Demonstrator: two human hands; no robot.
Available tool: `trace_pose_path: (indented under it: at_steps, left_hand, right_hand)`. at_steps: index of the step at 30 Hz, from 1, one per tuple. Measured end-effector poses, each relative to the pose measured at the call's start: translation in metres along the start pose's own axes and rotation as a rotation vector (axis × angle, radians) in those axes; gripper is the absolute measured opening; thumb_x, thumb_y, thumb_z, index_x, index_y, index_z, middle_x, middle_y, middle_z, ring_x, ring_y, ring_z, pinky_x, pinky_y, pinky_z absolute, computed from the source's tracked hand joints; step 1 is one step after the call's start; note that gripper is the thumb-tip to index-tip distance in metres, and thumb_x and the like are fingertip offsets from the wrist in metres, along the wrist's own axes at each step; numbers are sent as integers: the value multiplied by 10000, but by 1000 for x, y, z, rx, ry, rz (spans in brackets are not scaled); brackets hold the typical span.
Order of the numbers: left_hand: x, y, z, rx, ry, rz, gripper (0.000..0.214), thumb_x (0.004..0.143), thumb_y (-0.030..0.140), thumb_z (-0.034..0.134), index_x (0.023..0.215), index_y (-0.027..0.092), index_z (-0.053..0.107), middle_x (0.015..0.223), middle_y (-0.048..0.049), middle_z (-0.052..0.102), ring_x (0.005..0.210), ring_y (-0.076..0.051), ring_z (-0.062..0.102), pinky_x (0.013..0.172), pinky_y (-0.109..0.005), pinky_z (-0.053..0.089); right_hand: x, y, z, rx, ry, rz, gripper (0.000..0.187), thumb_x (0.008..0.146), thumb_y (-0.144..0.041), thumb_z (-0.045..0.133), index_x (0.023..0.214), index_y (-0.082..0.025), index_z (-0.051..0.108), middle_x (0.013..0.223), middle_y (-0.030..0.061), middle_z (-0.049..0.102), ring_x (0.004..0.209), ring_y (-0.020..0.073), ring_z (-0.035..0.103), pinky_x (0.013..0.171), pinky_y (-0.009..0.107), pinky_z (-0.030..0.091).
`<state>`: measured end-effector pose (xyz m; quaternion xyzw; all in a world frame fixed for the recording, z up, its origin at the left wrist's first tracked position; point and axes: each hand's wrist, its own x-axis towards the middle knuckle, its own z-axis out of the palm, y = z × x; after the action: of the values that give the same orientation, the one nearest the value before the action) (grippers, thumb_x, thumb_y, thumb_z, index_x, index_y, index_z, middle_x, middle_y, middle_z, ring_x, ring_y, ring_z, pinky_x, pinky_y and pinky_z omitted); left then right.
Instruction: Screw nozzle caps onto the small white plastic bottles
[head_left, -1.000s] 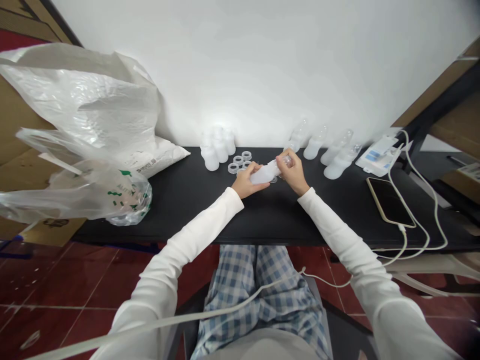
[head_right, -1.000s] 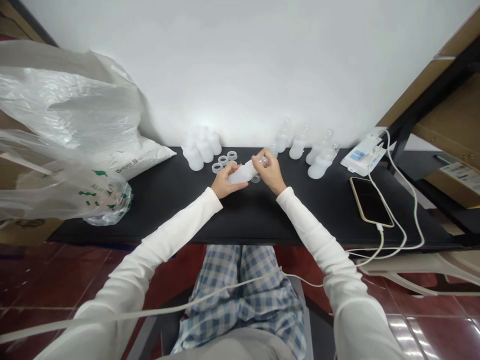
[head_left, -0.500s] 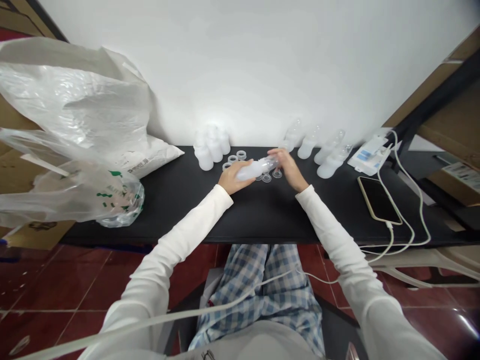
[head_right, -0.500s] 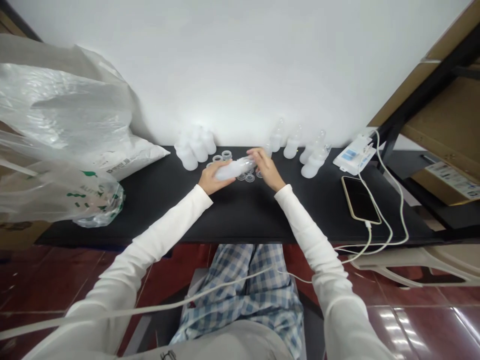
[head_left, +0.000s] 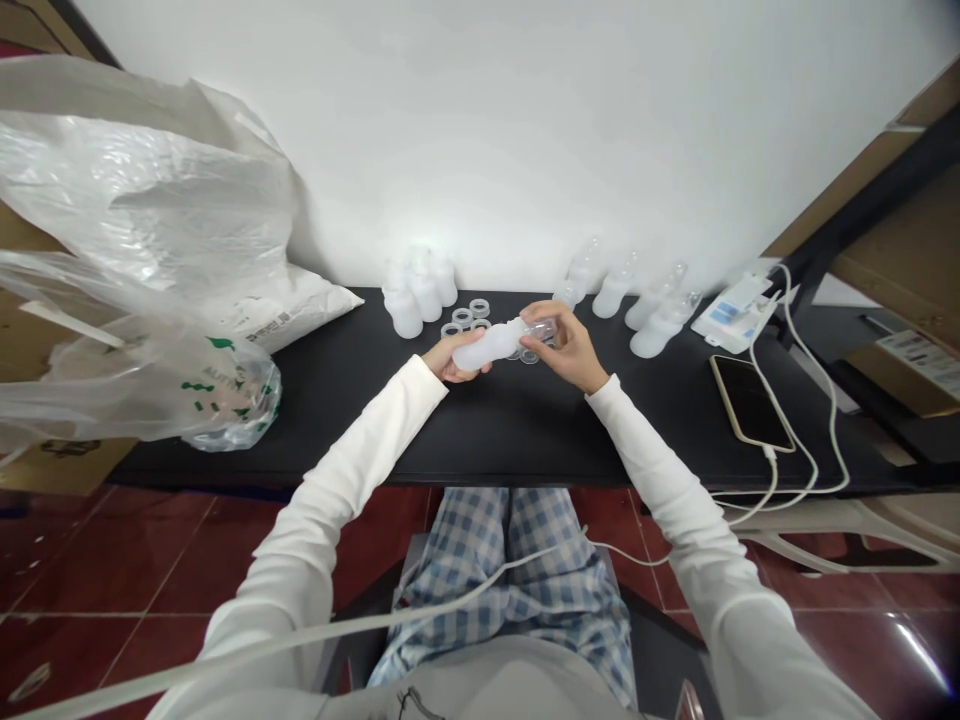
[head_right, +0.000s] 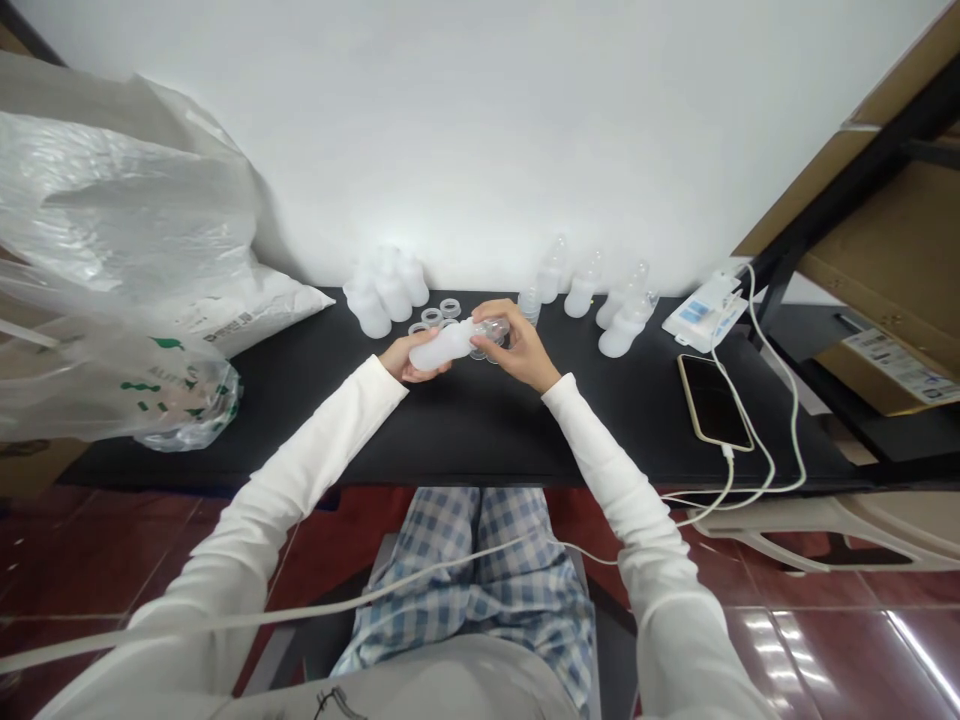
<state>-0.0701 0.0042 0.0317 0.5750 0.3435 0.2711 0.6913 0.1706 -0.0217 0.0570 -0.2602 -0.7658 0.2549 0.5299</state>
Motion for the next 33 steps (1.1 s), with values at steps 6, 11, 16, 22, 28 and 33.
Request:
trace_pose_path:
  at_steps: [6, 11, 16, 22, 28, 33]
  left_hand:
    - [5, -1, -7, -8, 60, 0, 700, 867, 740, 446, 1127, 126, 661, 550, -36, 583, 262, -54, 265, 272, -194, 153]
    - [5, -11, 13, 327, 359, 301, 632, 747, 677, 679, 1146, 188, 639, 804, -49, 712, 497, -129, 585, 461, -244, 444]
    - [-1, -14, 18, 503, 540, 521, 579, 704, 635, 750, 1069, 189, 689, 1156, -80, 727, 1102, -280, 678, 964, -382, 524]
    - [-11, -21, -13, -64, 579, 481, 712, 752, 799, 607, 1024, 145, 676, 838, -101, 741, 870, -268, 730, 824, -371, 570]
    - [-46, -42, -40, 154, 830, 513, 761, 717, 748, 689, 1219, 188, 574, 1175, -131, 685, 1184, -277, 640, 1001, -397, 517]
    - [-56, -56, -54, 737, 1044, 274, 492, 725, 514, 774, 1022, 189, 554, 1013, -90, 603, 982, -271, 622, 871, -424, 538]
  right_hand:
    - [2, 1, -9, 256, -89, 223, 528, 808, -572, 713, 1224, -291, 549, 1387, 63, 573, 1325, 250, 535, 963, 374, 551]
    - [-1, 11, -5, 113, -5, 480, 489, 894, -718, 515, 1071, -264, 546, 848, 11, 680, 642, 140, 623, 506, 255, 499]
    - [1, 14, -12, 114, -37, 454, 510, 843, -725, 600, 1034, -264, 498, 638, -41, 591, 499, 138, 576, 469, 274, 489]
    - [5, 28, -39, -176, 343, 105, 553, 857, -592, 660, 1252, -282, 427, 1233, 88, 539, 1191, 227, 603, 1009, 415, 536]
    - [0, 29, -34, -308, 389, 83, 439, 914, -526, 593, 1228, -250, 457, 1169, 82, 551, 1071, 214, 617, 992, 424, 515]
    - [-4, 26, -27, -369, 350, 157, 425, 927, -569, 538, 1179, -227, 513, 1061, 77, 607, 955, 215, 617, 888, 401, 536]
